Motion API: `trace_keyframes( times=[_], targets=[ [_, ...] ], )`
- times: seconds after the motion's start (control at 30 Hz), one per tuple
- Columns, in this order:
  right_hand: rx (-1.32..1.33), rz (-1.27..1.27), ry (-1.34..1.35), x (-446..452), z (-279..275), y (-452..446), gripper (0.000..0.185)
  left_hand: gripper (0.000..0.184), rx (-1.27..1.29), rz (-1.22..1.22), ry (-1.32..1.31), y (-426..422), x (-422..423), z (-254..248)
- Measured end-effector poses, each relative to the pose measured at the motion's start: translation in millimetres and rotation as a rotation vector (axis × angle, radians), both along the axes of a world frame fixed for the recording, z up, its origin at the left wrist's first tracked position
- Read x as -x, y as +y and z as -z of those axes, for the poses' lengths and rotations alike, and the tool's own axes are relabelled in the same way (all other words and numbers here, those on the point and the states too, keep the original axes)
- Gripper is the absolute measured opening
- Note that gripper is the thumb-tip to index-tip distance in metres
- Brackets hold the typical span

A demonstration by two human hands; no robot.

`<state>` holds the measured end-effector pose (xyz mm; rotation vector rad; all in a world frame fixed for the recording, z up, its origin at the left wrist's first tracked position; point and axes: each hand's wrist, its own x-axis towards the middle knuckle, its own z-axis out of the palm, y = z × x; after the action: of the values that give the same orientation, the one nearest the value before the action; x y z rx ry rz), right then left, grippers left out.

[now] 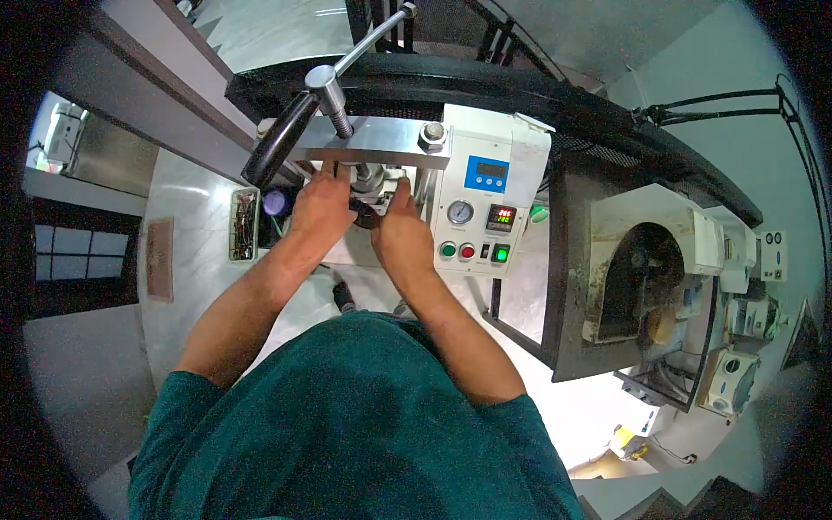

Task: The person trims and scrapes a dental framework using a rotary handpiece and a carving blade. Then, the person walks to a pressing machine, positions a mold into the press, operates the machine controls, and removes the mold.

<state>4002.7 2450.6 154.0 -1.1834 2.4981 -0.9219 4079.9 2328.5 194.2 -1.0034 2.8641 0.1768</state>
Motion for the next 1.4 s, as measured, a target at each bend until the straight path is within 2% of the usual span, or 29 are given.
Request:
trace_keyframes(
  times=[0.13,0.2,0.3,0.4,0.53,0.6,0.73,0.8,0.93,1.03,1.13,1.23,1.33,1.37,1.4],
  targets=[
    [0.177,-0.048,-0.102,-13.5,5.1,7.4,0.079,0.082,0.075,-0.006,0.106,7.0,-5.4,2.3],
    [0.217,-0.068,-0.122,-21.0,1.8,10.8,0.080,0.086,-0.028,-0.008,0.129,1.7,-5.7,3.7],
    [0.168,-0.128,-0.308,-15.1,-2.0,13.8,0.084,0.088,-0.057,-0.015,0.222,3.3,-10.5,8.3],
    [0.251,-0.271,-0.102,-16.9,19.0,20.1,0.088,0.083,-0.032,-0.082,0.232,10.7,-7.0,7.9],
    [0.207,-0.269,-0.345,-1.2,12.6,15.2,0.091,0.086,-0.199,-0.236,0.192,19.4,-3.1,0.8],
    [0.168,-0.250,-0.449,2.4,9.7,14.3,0.092,0.079,-0.170,-0.280,0.190,28.6,-5.1,1.2],
    [0.225,-0.244,-0.475,-4.0,9.2,30.1,0.092,0.058,-0.158,-0.407,0.268,27.2,-1.7,-1.1],
    [0.186,-0.223,-0.572,-7.7,3.7,38.7,0.090,0.043,-0.117,-0.334,0.289,16.5,-11.6,7.7],
    [0.210,-0.264,-0.520,-9.8,11.8,25.3,0.088,0.035,0.005,-0.352,0.253,25.2,-3.2,9.9],
    [0.217,-0.279,-0.569,-12.8,4.7,19.5,0.089,0.037,-0.059,-0.433,0.213,19.7,4.4,2.7],
    [0.151,-0.294,-0.565,0.5,0.3,11.0,0.091,0.044,-0.150,-0.390,0.066,5.3,-0.9,1.8],
    [0.076,-0.291,-0.606,14.1,-10.8,6.6,0.092,0.042,-0.263,-0.546,0.156,21.5,-3.5,-10.5],
    [0.086,-0.217,-0.285,1.2,0.8,13.9,0.087,0.039,-0.640,-0.791,0.356,25.7,-12.6,-9.9],
    [0.072,-0.185,-0.174,-4.3,1.6,11.2,0.086,0.038,-0.639,-0.818,0.401,25.8,-14.4,-9.3],
    [0.006,-0.198,-0.181,-8.9,-0.3,8.8,0.084,0.037,-0.640,-0.846,0.442,27.3,-17.5,-7.5]
  ],
)
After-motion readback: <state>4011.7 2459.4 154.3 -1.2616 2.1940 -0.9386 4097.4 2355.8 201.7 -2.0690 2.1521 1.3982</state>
